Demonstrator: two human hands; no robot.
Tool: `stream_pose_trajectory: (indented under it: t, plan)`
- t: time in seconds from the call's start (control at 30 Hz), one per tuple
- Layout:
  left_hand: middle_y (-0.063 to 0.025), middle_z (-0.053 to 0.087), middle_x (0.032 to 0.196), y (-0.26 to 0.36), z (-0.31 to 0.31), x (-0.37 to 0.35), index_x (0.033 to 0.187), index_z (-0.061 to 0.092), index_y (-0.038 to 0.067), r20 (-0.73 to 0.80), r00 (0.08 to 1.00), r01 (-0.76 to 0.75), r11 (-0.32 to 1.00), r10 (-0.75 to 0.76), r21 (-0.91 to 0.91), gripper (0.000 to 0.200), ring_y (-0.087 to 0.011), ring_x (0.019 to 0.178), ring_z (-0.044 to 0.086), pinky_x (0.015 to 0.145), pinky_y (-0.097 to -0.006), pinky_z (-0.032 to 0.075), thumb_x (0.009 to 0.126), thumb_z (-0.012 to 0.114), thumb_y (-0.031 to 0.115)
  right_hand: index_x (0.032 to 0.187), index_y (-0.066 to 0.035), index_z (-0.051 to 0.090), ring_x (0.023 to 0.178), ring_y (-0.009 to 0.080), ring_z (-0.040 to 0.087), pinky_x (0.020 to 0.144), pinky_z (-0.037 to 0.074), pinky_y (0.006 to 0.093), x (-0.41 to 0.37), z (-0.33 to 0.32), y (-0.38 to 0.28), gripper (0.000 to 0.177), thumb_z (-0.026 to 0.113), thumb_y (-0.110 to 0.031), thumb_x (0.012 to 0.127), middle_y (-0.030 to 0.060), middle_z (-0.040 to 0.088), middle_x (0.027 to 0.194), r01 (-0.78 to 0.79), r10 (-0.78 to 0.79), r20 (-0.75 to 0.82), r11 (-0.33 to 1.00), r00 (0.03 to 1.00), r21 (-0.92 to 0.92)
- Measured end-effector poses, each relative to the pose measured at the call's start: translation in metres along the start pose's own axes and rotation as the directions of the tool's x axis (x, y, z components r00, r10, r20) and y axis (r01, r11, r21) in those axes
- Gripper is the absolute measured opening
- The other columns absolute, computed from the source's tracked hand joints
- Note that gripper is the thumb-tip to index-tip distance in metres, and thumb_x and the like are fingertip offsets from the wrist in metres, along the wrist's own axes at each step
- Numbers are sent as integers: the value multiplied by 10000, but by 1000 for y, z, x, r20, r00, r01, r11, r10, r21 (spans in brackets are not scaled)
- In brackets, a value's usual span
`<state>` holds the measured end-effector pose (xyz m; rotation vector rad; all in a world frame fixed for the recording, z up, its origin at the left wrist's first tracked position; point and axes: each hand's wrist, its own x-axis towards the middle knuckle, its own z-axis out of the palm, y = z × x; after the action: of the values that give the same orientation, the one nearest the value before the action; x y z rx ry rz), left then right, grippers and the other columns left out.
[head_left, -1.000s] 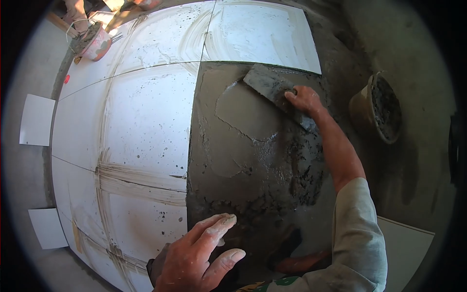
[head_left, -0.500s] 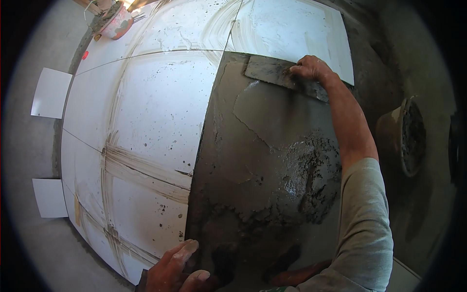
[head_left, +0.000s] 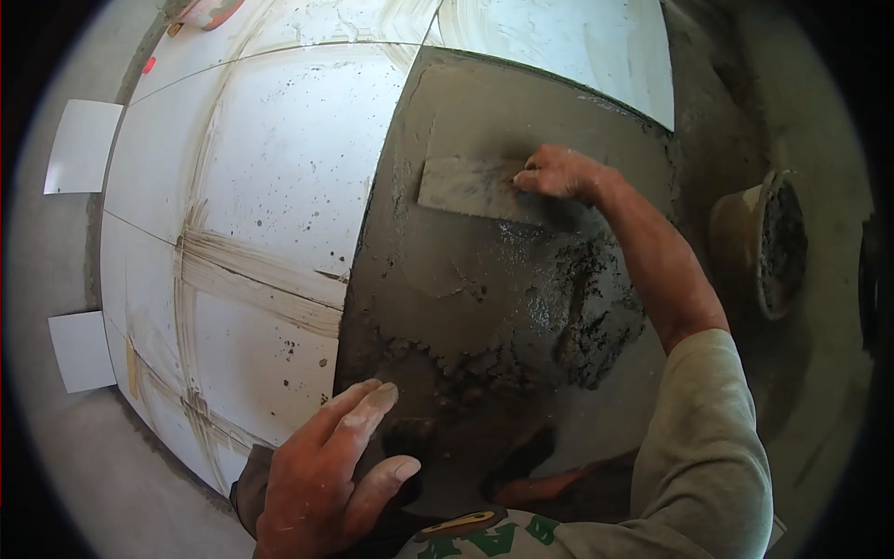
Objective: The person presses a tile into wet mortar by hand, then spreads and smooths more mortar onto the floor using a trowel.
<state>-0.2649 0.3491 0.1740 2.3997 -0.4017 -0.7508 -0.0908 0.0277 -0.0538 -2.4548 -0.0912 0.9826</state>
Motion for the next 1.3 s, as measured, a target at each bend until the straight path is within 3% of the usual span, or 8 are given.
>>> stream_pose_trajectory:
  t: [0.2, 0.57, 0.7, 0.77, 0.97, 1.03, 1.17, 1.3]
  plan:
    - [-241, 599, 1178, -11, 1, 12, 1238, 543, -30, -1, 965, -263, 963, 263, 57, 478, -402, 1054, 609, 880, -416, 508, 893, 670, 274, 1029, 31, 688, 996, 380, 642, 898, 485, 471, -57, 64, -25, 465, 526, -371, 863, 256, 661, 1071, -48, 40, 99, 995, 994, 86]
    - [-244, 594, 1200, -22, -1, 7, 1241, 552, -28, 12, 927, -373, 922, 374, 103, 482, -405, 1069, 608, 910, -437, 494, 915, 641, 316, 1018, -1, 681, 984, 428, 629, 890, 490, 488, -127, 165, -45, 530, 547, -487, 855, 266, 661, 991, -48, 47, 48, 999, 998, 16]
    - [-240, 597, 1197, -15, 0, -6, 1242, 553, -30, 45, 932, -361, 929, 359, 77, 484, -402, 1066, 611, 906, -432, 496, 901, 662, 296, 1208, -24, 605, 1034, 402, 622, 924, 481, 465, -160, 137, -34, 575, 585, -481, 858, 232, 671, 1026, -45, 46, -54, 999, 997, 25]
    - [-239, 599, 1193, -12, -1, -13, 1241, 553, -32, 63, 929, -369, 928, 366, 57, 489, -400, 1060, 613, 902, -428, 496, 894, 671, 290, 1243, -62, 578, 1031, 389, 625, 923, 486, 450, -169, 106, -5, 552, 632, -428, 834, 227, 668, 1039, -4, 23, -115, 986, 993, 167]
    - [-249, 599, 1183, -15, 6, -16, 1244, 548, -36, 75, 951, -306, 946, 299, 102, 497, -415, 1066, 602, 907, -433, 488, 871, 687, 261, 1199, -116, 624, 1079, 372, 611, 928, 489, 450, -120, 27, 86, 487, 563, -156, 718, 211, 654, 1118, -348, 272, -441, 932, 855, -99]
    - [-252, 597, 1187, -11, 10, -15, 1247, 546, -34, 75, 960, -279, 953, 271, 122, 500, -419, 1073, 597, 913, -438, 484, 865, 690, 254, 1162, -101, 650, 1086, 367, 608, 937, 486, 451, -91, 21, 121, 455, 562, -159, 719, 210, 655, 1115, -297, 210, -545, 952, 812, -76]
    - [-256, 593, 1203, -3, 15, -10, 1241, 545, -47, 132, 972, -215, 960, 193, 179, 501, -422, 1086, 591, 932, -437, 473, 840, 683, 219, 1110, -85, 675, 1070, 379, 611, 911, 494, 451, -67, 14, 128, 419, 556, -145, 713, 214, 664, 1081, -299, 243, -437, 952, 866, -63]
    - [-246, 595, 1200, -2, 21, 2, 1256, 537, -37, 220, 958, -219, 962, 181, 162, 519, -411, 1083, 591, 919, -438, 477, 851, 690, 249, 957, -30, 662, 902, 404, 640, 775, 491, 467, -99, 33, 113, 288, 570, -110, 696, 245, 666, 917, -157, 161, -296, 987, 942, 35]
